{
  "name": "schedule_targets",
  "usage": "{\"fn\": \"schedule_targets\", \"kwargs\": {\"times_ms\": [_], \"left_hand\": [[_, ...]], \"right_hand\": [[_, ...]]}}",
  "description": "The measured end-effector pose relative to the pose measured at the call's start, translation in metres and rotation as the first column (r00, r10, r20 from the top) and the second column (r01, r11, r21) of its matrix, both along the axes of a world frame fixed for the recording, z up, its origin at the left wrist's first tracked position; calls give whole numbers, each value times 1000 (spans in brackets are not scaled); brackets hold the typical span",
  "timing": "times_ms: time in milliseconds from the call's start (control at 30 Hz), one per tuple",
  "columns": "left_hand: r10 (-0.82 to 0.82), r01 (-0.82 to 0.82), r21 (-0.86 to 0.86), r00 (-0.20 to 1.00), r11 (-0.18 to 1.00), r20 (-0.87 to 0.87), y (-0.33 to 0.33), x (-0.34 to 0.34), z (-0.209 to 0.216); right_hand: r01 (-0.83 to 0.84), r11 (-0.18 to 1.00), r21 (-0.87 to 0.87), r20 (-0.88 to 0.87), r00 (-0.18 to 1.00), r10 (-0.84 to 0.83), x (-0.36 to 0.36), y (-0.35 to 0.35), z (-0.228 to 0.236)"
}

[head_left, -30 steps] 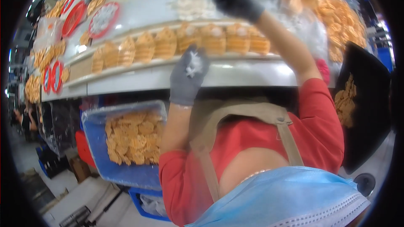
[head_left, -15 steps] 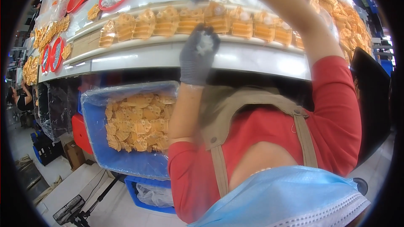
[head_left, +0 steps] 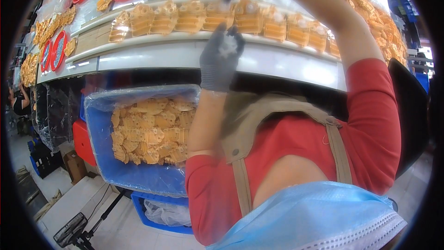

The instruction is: The person places waffle-like snacks into plastic trays and applies decorative stickers to them by hand.

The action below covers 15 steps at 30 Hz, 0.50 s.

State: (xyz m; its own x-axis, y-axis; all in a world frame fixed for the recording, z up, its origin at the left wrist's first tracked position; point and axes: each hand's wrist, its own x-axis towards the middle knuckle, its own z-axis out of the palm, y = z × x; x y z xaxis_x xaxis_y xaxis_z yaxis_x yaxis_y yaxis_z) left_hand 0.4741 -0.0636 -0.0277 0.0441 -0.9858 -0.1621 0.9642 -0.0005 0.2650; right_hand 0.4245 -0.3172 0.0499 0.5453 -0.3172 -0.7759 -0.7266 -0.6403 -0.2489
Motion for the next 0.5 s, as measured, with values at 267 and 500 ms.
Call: {"fn": "schedule_targets", "kwargs": {"times_ms": [267, 500], "left_hand": [[-31, 48, 101, 986, 994, -163, -3, -4, 19], [-69, 97, 116, 972, 989, -224, -7, -17, 21]], "right_hand": [[274, 957, 101, 37, 960, -278, -19, -11, -24], [38, 930, -366, 91, 996, -4, -39, 30, 40]]}}
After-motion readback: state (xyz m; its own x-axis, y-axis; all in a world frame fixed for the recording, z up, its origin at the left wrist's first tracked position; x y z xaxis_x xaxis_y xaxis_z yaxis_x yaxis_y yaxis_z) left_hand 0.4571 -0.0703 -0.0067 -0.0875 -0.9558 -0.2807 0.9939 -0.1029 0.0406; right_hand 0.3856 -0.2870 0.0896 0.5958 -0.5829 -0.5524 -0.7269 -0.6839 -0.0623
